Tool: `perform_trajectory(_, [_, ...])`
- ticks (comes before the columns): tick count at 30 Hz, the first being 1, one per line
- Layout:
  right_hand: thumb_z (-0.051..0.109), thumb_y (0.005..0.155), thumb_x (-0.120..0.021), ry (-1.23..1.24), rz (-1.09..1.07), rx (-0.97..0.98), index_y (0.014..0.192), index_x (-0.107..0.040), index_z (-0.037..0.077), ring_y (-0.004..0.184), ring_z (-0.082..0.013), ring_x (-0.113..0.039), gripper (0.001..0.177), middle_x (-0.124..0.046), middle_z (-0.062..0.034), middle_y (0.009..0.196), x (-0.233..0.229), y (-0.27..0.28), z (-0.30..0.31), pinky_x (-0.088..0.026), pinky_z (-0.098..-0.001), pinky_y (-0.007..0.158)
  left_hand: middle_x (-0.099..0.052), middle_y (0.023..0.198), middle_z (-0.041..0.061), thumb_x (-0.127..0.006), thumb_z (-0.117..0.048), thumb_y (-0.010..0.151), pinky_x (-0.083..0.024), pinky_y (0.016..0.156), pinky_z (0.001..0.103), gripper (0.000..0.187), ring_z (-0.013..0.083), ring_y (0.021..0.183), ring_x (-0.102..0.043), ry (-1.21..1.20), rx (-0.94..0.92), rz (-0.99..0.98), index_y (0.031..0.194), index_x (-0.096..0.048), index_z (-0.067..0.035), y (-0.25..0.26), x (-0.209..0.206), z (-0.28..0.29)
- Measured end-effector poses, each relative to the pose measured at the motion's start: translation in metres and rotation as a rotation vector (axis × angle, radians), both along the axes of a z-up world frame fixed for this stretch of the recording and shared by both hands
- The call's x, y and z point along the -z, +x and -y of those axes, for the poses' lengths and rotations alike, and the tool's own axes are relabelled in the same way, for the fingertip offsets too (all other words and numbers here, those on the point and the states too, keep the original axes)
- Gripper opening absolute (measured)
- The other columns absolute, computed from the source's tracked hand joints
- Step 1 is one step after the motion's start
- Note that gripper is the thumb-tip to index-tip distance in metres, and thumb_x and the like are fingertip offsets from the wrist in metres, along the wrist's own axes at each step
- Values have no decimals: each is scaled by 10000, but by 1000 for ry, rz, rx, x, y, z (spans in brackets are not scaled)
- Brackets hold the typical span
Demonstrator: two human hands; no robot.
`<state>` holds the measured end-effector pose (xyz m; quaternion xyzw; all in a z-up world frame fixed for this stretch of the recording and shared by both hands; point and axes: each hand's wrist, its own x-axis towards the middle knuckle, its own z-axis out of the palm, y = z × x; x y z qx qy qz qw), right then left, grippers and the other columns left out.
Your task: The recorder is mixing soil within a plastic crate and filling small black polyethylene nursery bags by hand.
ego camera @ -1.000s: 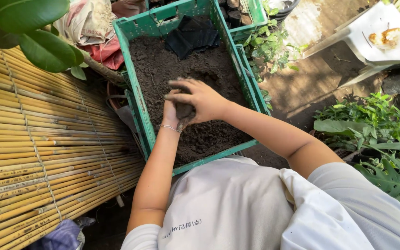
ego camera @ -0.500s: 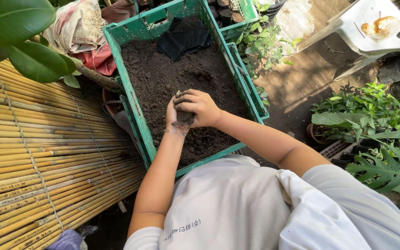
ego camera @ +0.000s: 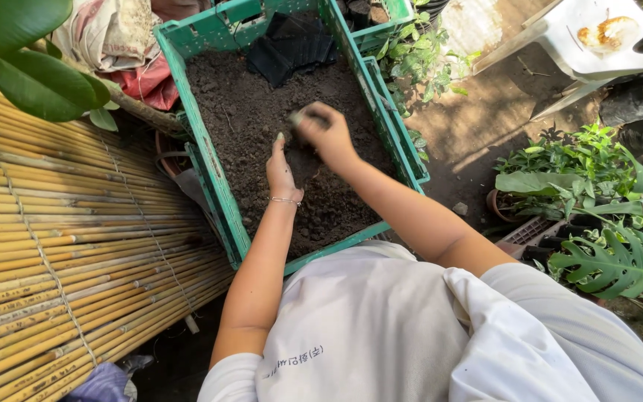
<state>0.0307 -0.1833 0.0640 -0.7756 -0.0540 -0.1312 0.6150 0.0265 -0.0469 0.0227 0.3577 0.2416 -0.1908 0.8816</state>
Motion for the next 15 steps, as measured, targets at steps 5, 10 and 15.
perform_trajectory(5, [608, 889, -647, 1229, -478, -209, 1486, -466, 190, 1194, -381, -667, 752, -628, -167, 1355, -25, -2, 30, -552, -575, 1005, -659, 1106, -9, -643, -519, 975, -346, 1041, 425, 497, 117, 1102, -572, 553, 97, -49, 1112, -690, -44, 1, 15, -14])
perform_trajectory(10, [621, 929, -597, 1355, -557, -242, 1586, -352, 213, 1335, -446, -576, 811, -523, -154, 1498, -6, -4, 34, -469, -673, 1138, -398, 773, -36, -693, -522, 1035, -444, 890, 395, 546, 112, 800, -415, 538, 36, 216, 812, -492, -66, 12, 11, -22])
perform_trajectory(15, [578, 982, -595, 1403, -570, -283, 1587, -398, 327, 1384, -434, -539, 685, -523, -148, 1551, 32, -7, 31, -417, -638, 1216, -252, 607, -88, -698, -473, 955, -366, 660, 303, 435, 79, 588, -261, 624, 22, 222, 810, -692, -63, 15, -30, -16])
